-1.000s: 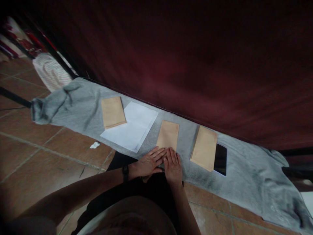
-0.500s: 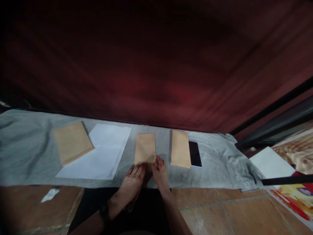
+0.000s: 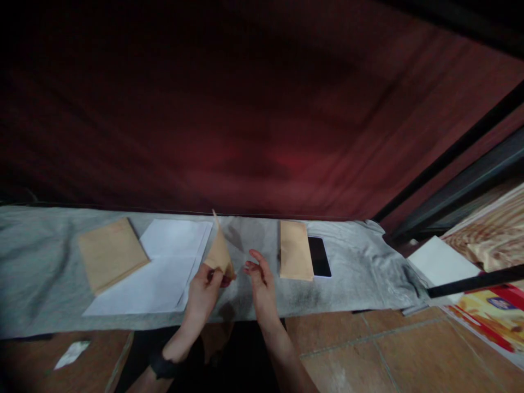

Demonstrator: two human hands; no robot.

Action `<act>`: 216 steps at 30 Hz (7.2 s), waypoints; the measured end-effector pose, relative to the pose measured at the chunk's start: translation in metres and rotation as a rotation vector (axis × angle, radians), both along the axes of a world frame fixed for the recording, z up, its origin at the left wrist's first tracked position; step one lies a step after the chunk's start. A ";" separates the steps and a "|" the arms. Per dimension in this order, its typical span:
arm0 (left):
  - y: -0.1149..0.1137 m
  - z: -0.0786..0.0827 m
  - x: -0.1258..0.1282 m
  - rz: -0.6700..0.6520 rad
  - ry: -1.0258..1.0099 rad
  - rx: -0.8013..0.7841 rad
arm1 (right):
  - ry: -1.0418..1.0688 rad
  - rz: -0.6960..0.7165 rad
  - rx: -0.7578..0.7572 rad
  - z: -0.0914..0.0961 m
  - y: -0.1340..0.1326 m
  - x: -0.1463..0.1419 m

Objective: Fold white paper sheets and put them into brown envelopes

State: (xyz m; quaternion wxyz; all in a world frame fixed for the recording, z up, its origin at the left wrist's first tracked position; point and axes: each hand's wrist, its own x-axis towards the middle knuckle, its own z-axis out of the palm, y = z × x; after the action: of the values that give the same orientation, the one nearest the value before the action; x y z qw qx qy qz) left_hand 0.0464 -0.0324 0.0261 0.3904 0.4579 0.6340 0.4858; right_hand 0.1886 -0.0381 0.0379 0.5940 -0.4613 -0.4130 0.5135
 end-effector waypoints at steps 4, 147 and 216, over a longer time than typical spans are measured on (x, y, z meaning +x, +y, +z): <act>-0.015 -0.015 0.011 0.099 -0.610 -0.089 | -0.452 0.138 0.200 -0.018 -0.014 -0.003; -0.060 -0.064 0.026 -0.384 1.146 0.318 | 0.107 0.172 -0.443 -0.063 0.008 0.019; 0.027 -0.061 0.024 -0.499 0.991 0.385 | -1.747 0.141 0.417 -0.110 0.035 0.014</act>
State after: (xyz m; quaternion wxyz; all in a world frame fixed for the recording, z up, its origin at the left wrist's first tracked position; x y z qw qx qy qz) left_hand 0.0699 -0.0049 -0.0354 0.0599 0.8285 0.5143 0.2133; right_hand 0.2023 -0.0029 -0.0722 0.1070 -0.5437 -0.8294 -0.0703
